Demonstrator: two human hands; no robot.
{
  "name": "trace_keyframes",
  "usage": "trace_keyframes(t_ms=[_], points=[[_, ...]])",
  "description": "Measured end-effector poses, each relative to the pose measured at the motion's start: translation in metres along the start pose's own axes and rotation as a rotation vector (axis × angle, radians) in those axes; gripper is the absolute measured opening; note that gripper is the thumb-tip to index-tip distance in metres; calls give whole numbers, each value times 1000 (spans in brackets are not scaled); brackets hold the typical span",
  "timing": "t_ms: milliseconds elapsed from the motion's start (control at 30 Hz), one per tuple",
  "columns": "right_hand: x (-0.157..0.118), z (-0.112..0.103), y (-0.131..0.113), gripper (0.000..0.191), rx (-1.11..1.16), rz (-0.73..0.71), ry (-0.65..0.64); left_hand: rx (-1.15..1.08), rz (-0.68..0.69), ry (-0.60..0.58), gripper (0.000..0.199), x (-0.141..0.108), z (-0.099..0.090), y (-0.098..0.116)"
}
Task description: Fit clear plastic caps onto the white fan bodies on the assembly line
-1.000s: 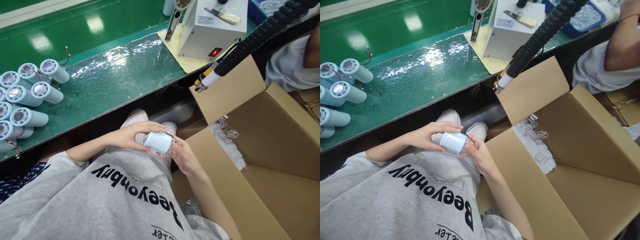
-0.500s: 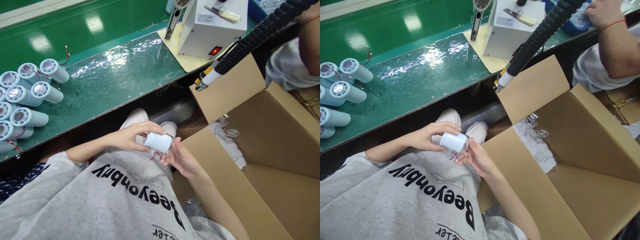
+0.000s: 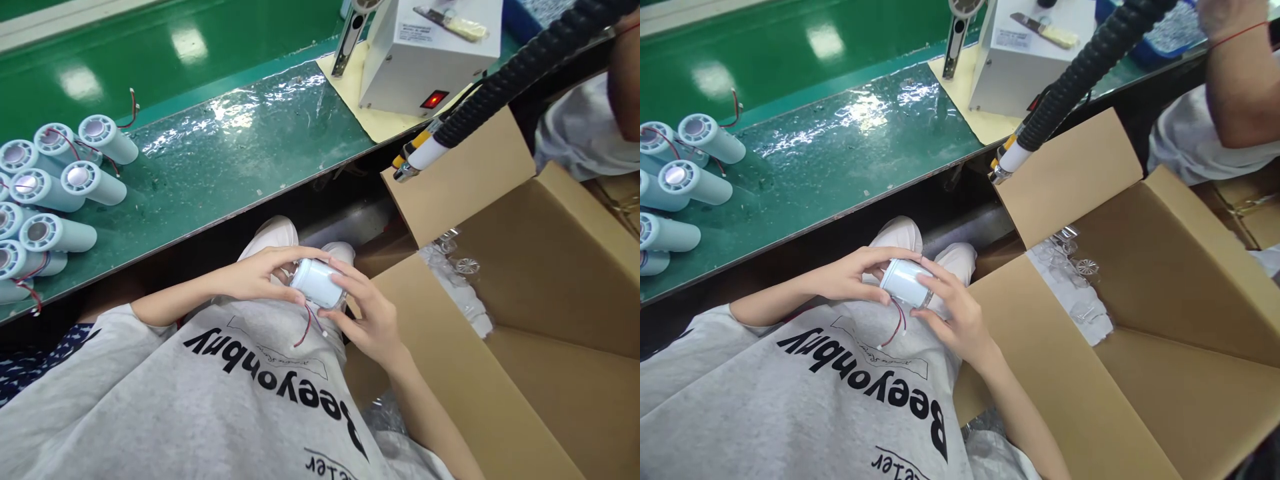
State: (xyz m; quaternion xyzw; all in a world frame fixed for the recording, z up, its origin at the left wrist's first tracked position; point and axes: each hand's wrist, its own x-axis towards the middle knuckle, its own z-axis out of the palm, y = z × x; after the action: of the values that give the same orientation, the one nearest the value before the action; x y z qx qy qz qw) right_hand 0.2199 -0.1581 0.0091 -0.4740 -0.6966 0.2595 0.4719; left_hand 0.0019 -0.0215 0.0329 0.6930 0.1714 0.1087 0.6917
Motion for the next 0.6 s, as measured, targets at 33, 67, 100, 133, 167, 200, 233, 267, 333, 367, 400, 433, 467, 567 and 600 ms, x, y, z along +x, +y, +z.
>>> trace_keyframes(t_ms=[33, 67, 100, 133, 167, 200, 233, 267, 333, 367, 400, 433, 467, 567, 600], points=[[-1, 0, -1, 58, 93, 101, 1, 7, 22, -23, 72, 0, -1, 0], [-1, -1, -2, 56, 186, 199, 1, 10, 45, -47, 73, 0, -3, 0], [-2, -1, -2, 53, 267, 284, -2, 8, 62, -68, 74, -1, -4, -1], [-3, -1, -3, 52, 327, 353, -8, -2, 70, -85, 75, -1, -5, -2], [-3, -2, -3, 51, 364, 408, -14, -23, 68, -96, 75, -1, -5, -3], [-4, -2, -3, 51, 378, 450, -18, -50, 57, -100, 76, -1, -5, -5], [-4, -2, -4, 52, 374, 477, -14, -78, 43, -102, 78, -2, -4, -6], [-4, -3, -4, 52, 361, 492, -8, -103, 26, -103, 79, -2, -3, -8], [-4, -4, -5, 49, 330, 502, 2, -137, 0, -109, 83, -2, -1, -11], [-5, -4, -6, 46, 318, 504, -1, -138, -10, -112, 83, -2, 0, -12], [-5, -5, -6, 43, 303, 500, -6, -134, -14, -117, 83, -1, 0, -14], [-5, -5, -7, 41, 281, 491, -12, -130, -16, -122, 83, -1, 1, -15], [-6, -5, -8, 41, 252, 474, -17, -130, -12, -126, 83, -1, 2, -17], [-8, -4, -9, 42, 145, 374, -11, -162, 20, -142, 85, 0, 2, -21], [-9, -3, -10, 45, 115, 335, -2, -176, 26, -149, 88, 0, 2, -21]])
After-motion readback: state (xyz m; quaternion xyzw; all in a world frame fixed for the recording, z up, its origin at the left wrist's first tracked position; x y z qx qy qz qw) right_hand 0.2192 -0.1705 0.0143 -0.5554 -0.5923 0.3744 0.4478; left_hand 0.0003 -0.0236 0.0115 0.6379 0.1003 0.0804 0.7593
